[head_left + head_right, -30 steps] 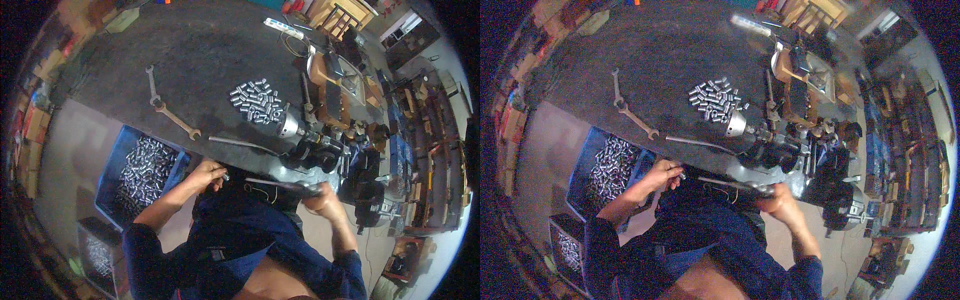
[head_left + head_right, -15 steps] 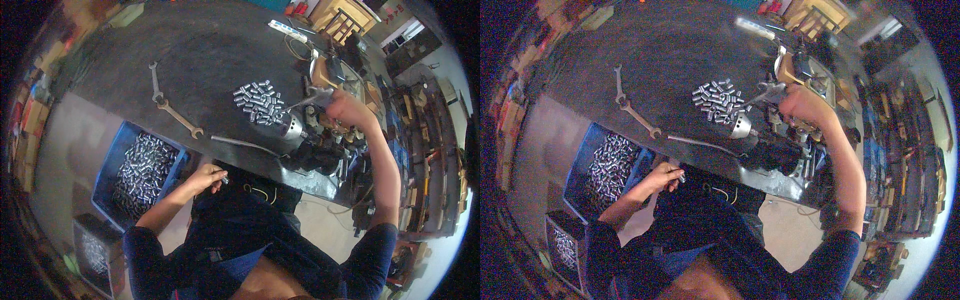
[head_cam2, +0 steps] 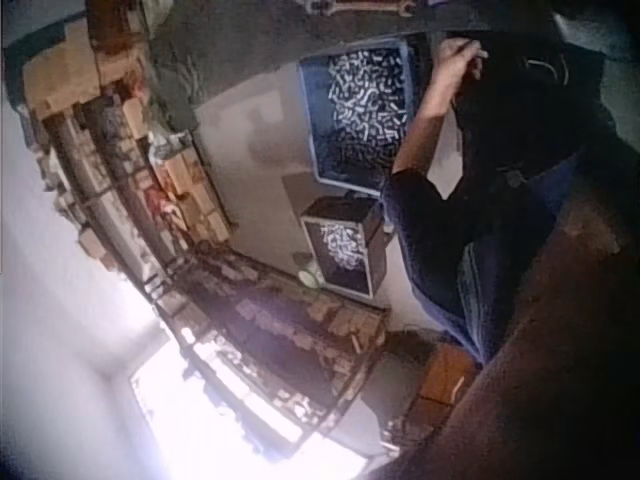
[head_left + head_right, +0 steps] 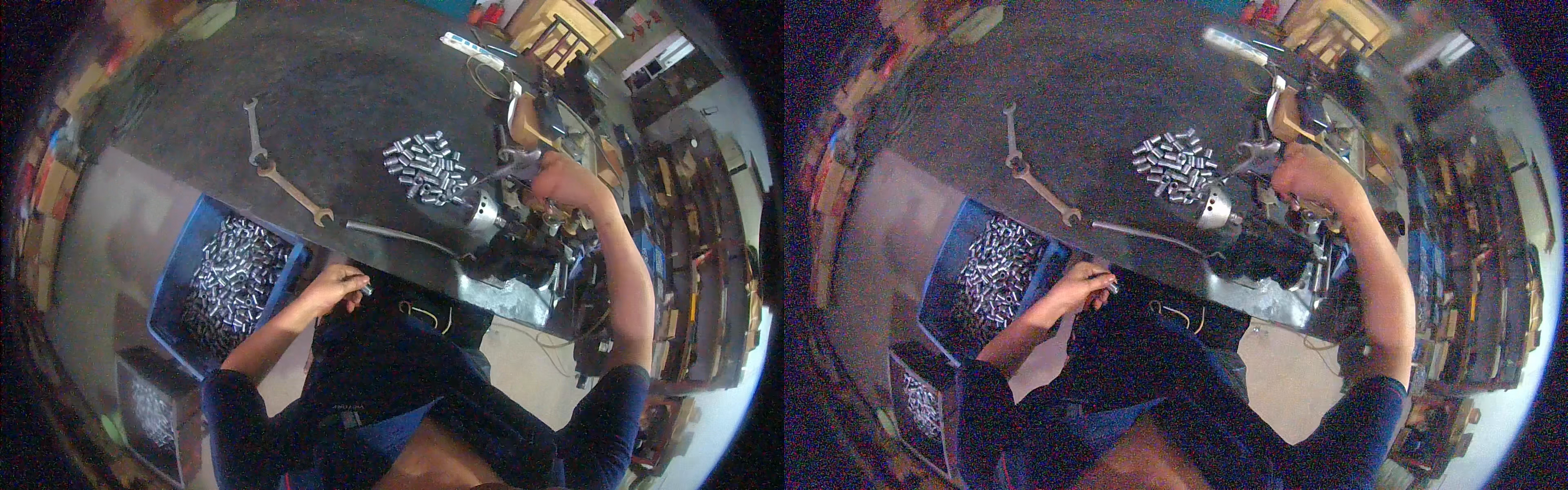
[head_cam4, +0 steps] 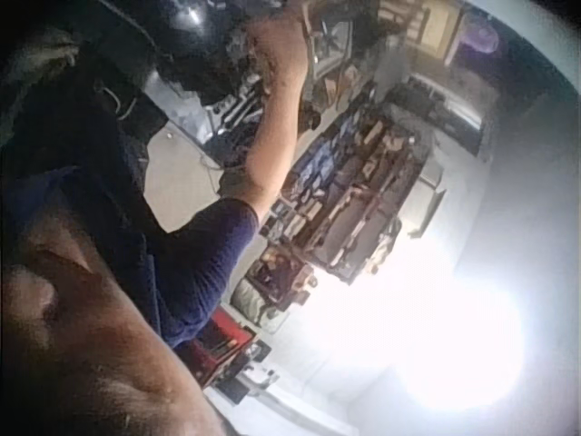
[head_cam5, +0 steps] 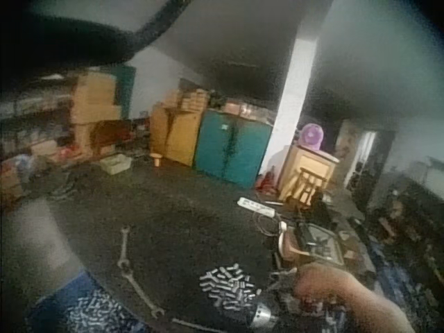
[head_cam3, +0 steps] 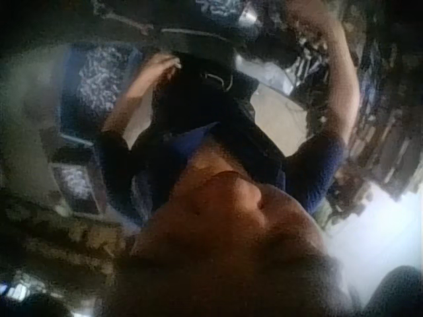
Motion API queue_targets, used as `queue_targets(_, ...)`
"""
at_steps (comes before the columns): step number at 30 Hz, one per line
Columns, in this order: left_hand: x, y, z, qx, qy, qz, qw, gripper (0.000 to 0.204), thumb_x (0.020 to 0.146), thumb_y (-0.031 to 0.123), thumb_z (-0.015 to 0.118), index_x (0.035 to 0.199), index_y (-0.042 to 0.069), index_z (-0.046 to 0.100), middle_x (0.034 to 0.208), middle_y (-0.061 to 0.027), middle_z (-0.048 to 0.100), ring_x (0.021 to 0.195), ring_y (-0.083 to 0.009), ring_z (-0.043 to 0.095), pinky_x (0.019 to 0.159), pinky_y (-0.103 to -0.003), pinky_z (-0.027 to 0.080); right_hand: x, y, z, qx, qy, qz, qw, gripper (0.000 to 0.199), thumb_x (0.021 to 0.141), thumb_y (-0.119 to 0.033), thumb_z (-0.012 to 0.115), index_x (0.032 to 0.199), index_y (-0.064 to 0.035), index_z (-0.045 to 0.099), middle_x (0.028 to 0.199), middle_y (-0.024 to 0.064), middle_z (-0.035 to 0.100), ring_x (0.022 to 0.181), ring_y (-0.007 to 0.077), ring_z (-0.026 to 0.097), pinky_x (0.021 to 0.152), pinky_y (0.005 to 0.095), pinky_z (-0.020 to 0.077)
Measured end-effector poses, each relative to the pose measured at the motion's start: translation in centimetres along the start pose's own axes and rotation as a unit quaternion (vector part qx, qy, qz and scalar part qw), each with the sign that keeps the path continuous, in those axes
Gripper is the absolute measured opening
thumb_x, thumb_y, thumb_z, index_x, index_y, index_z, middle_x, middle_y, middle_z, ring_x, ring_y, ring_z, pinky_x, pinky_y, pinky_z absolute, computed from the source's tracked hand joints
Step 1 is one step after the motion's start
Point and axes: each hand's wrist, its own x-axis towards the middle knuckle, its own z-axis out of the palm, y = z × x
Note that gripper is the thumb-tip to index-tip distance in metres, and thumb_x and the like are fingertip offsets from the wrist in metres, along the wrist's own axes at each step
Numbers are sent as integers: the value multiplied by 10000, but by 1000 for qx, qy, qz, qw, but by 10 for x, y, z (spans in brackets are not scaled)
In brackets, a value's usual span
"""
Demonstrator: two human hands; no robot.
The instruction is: The person repeatedly inserts small metal cylinders into a bench-mounted drill press, operates the lever to process each piece, and removes the finished parts. The person uses a wrench to adjust the chuck between cycles. Processed parts accumulate on the workbench.
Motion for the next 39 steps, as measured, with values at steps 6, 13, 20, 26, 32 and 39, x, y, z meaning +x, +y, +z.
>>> queue_targets(6,11,-6,4,16,-22,22,999,218,831,204,537,832,-14,555,647,-63,543,510,-121,525,412,-238,432,-23,4,2,88,-66,97,989,115,506,-141,598,610,-96,617,672,112,591,667,275,585,588,350,478)
queue_targets(13,15,-3,3,-7,-52,42,998,223,833,191,532,866,-29,553,730,-69,558,544,-130,541,431,-244,456,-81,13,-10,217,113,144,959,215,582,-104,593,783,-28,607,643,98,598,563,229,571,521,323,448)
queue_targets(20,10,-2,12,-21,-38,47,998,236,827,194,541,842,-41,561,724,-83,566,542,-140,549,420,-254,458,-177,-74,10,126,322,239,908,207,615,-62,635,812,-29,579,747,84,596,639,201,570,558,313,447)
queue_targets(26,10,6,18,-8,-90,45,995,253,822,208,549,777,-40,565,629,-97,560,496,-160,545,410,-268,450,-140,-147,106,434,147,176,872,208,591,-75,633,784,-20,580,662,106,575,587,230,532,550,327,441)
queue_targets(32,5,-1,3,-40,-17,17,999,230,830,228,534,825,1,568,599,-101,562,473,-146,540,417,-258,442,-111,-159,129,537,46,238,808,195,627,-47,574,818,-16,599,680,119,607,587,206,573,537,314,445)
queue_targets(39,0,-7,8,-47,-67,16,996,220,825,192,536,851,-23,575,664,-77,565,509,-141,546,400,-243,431,-92,-179,161,360,154,42,919,181,623,-143,607,738,-4,588,702,185,573,672,334,556,571,378,435)
